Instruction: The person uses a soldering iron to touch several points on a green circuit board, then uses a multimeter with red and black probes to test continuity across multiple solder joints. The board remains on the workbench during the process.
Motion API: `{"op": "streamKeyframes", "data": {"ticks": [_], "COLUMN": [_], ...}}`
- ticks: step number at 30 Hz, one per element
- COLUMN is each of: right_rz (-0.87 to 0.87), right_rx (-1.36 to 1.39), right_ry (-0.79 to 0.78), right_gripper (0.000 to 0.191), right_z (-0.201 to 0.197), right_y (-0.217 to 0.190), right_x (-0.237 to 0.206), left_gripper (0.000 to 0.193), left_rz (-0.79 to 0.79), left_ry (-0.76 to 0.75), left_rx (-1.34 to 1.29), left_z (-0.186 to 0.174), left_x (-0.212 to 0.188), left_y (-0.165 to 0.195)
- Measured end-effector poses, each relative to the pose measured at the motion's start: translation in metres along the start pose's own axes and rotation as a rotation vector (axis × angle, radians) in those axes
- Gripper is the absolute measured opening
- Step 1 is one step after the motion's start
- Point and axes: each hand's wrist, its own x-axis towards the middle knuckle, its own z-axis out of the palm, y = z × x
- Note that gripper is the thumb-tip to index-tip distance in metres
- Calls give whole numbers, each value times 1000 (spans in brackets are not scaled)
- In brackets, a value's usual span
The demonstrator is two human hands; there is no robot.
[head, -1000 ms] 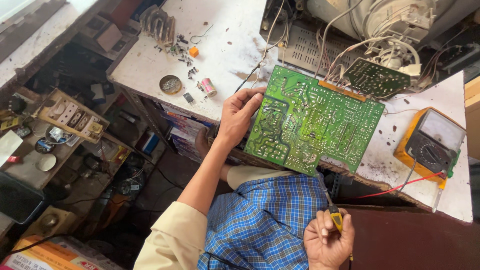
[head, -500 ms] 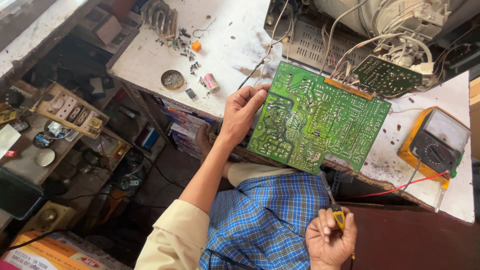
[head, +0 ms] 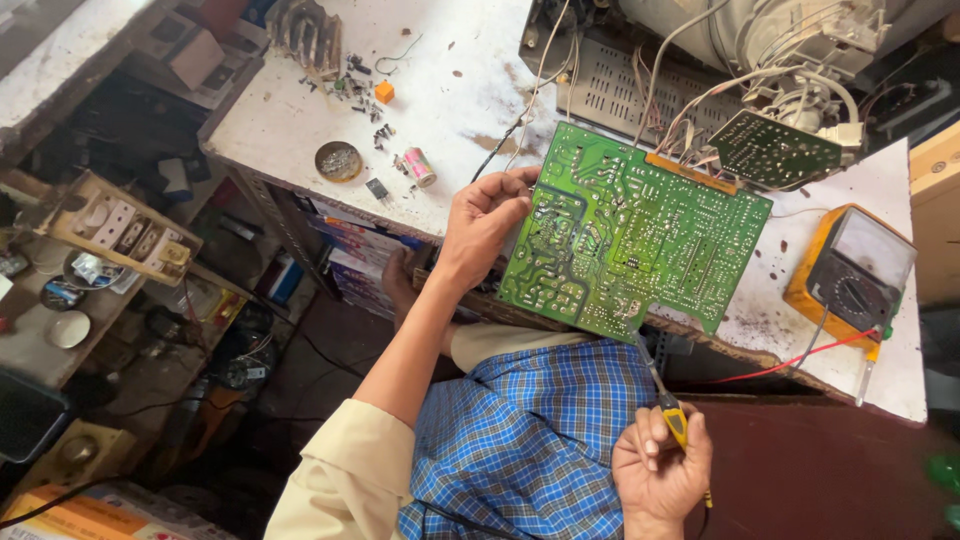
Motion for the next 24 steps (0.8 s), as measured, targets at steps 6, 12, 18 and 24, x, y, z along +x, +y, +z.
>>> {"op": "streamKeyframes", "data": {"ticks": [6, 12, 18, 24], "right_rz": [-63, -352, -525, -525], "right_rx": [-264, -1007, -1397, -1486], "right_ry": [75, -48, -207, -234], "right_gripper": [25, 13, 14, 14], "right_z": [42, 119, 182, 207], "right_y": [5, 17, 37, 48], "right_x": [12, 25, 41, 47], "left_gripper": [19, 24, 25, 26], "left_rz": [-20, -2, -4, 23], "left_ry": [18, 26, 37, 20], "left_rx": [-23, -180, -128, -127], "left_z": [-3, -2, -7, -10], "left_x": [-1, 3, 2, 3], "left_y": [0, 0, -1, -6]}}
